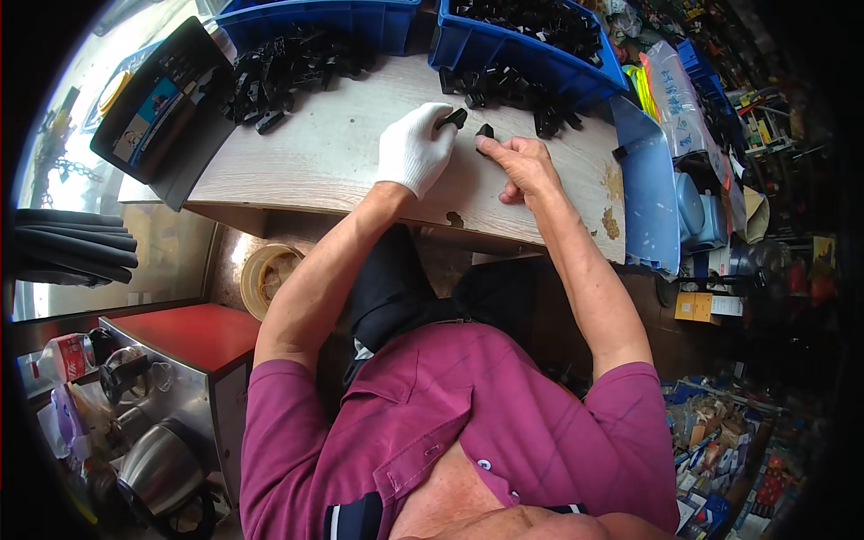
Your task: Manually assembling small black plastic components at a workshop bench.
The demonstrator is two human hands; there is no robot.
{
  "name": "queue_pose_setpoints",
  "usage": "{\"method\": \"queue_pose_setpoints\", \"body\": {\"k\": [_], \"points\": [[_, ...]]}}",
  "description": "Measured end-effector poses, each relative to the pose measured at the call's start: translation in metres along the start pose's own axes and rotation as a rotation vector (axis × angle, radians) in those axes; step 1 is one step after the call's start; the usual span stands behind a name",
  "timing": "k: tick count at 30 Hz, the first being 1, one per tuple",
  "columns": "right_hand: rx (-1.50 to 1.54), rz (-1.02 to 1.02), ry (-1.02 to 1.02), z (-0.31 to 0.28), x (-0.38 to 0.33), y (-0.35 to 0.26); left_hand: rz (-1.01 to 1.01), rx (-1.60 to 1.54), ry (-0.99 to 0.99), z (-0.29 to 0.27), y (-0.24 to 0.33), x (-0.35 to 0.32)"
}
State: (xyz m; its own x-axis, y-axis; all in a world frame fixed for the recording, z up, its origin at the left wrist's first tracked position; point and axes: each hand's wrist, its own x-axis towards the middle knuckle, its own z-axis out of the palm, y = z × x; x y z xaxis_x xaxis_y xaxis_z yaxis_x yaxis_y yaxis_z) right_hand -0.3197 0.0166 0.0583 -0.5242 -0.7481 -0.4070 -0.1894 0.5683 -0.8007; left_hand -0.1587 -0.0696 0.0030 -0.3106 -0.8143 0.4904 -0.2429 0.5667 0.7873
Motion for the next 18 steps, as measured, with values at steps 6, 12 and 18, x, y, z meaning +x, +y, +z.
{"method": "queue_pose_setpoints", "body": {"k": [6, 12, 18], "points": [[0.127, -0.166, -0.059, -0.006, 0.002, 0.013, 0.013, -0.065, -0.016, 0.001, 0.009, 0.0], [0.031, -0.119, -0.086, 0.004, 0.001, -0.003, 0.04, 0.003, -0.023, 0.0, 0.013, -0.002], [-0.021, -0.117, -0.13, 0.027, -0.005, -0.003, 0.034, -0.067, -0.033, 0.006, 0.003, 0.007]]}}
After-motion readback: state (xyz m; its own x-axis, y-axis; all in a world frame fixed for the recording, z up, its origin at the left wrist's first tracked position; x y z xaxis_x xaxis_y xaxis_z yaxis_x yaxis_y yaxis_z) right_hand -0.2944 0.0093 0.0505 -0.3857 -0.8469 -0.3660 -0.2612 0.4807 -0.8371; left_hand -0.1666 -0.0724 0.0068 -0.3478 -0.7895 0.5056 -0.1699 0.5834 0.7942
